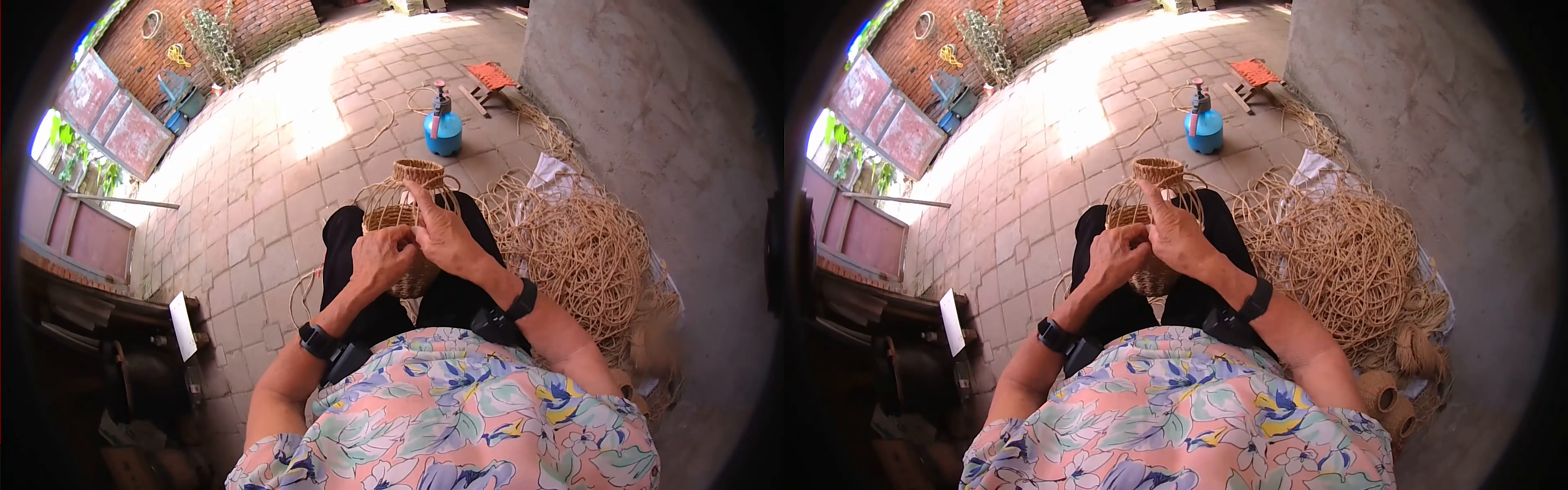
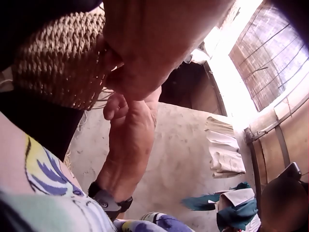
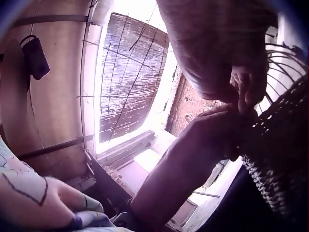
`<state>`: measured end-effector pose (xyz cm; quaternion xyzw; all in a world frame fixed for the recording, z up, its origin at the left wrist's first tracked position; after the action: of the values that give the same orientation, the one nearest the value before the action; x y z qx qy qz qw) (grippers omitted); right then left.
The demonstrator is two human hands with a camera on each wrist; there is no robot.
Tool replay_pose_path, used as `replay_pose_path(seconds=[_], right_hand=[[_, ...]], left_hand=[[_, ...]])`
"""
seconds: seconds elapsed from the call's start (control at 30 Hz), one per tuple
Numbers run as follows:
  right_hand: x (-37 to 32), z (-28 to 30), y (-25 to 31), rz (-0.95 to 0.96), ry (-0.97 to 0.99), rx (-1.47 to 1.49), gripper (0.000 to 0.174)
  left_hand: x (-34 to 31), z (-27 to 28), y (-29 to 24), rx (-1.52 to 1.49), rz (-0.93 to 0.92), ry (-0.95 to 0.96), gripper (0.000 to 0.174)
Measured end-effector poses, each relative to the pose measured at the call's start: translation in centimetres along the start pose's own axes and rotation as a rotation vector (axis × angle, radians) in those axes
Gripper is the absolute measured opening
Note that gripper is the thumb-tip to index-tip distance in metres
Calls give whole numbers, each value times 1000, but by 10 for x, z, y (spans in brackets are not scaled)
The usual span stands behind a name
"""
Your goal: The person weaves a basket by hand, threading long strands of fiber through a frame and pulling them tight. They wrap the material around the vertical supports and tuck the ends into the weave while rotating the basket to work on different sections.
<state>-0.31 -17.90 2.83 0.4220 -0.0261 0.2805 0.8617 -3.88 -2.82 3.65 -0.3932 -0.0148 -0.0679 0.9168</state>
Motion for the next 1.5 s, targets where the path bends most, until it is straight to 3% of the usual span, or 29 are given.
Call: replay_pose_path(seconds=[0.07, 0.13, 0.23, 0.3, 0.4, 0.67, 0.77, 0.83, 0.9, 1.03, 1.17, 1.23, 1.27, 1.33, 1.4, 1.47, 1.5], right_hand=[[-12, 4, 4, 0, 15, -16, 76], [-21, 11, 8, 107, -91, -6, 67], [-20, 34, 10, -203, 172, 449, 46], [-13, 40, 6, -171, 92, 569, 44], [-13, 39, 4, -191, 58, 606, 42], [-26, 38, -24, -279, 59, 575, 27], [-26, 33, -42, -315, 4, 718, 24], [-27, 25, -64, -475, -33, 1040, 23], [-26, 23, -68, -469, -40, 1081, 21], [-31, 36, -81, -386, -22, 1209, 20], [-41, 58, -110, -342, -244, 1387, 16], [-44, 57, -107, -483, -430, 1393, 20], [-49, 49, -102, -448, -245, 1438, 30], [-50, 35, -75, -315, 19, 1380, 34], [-46, 22, -68, -321, 188, 1268, 33], [-44, 20, -61, -334, 165, 1282, 26], [-42, 18, -66, -353, 55, 1170, 25]], left_hand=[[0, 2, 2, -26, 53, 23, 20], [6, 7, 11, -93, 87, 51, 21], [22, 17, 37, -377, 148, 81, 24], [23, 19, 42, -585, 252, 125, 23], [20, 19, 47, -558, 244, 59, 20], [22, 17, 53, -477, 256, 119, 14], [21, 17, 53, -459, 193, 125, 17], [19, 18, 56, -485, 147, 134, 19], [15, 20, 53, -482, 41, 139, 25], [9, 19, 43, -287, 16, 75, 30], [10, 13, 51, -302, 45, 33, 30], [14, 14, 49, -337, 40, 38, 29], [15, 15, 49, -369, 76, 72, 26], [16, 17, 50, -398, 115, 111, 23], [16, 15, 53, -455, 127, 131, 20], [16, 13, 56, -410, 106, 113, 19], [17, 14, 55, -368, 77, 90, 19]])
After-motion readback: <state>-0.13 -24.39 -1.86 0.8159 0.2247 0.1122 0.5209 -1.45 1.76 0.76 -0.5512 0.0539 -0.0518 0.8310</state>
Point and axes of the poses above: each hand's wrist, its own x-axis towards the middle knuckle, its own z-axis out of the back of the hand, y = z × x, the point moved 1 cm from there along x, towards the middle knuckle, and after that the axes turned 10 degrees about -x, right-handed, at the moved point
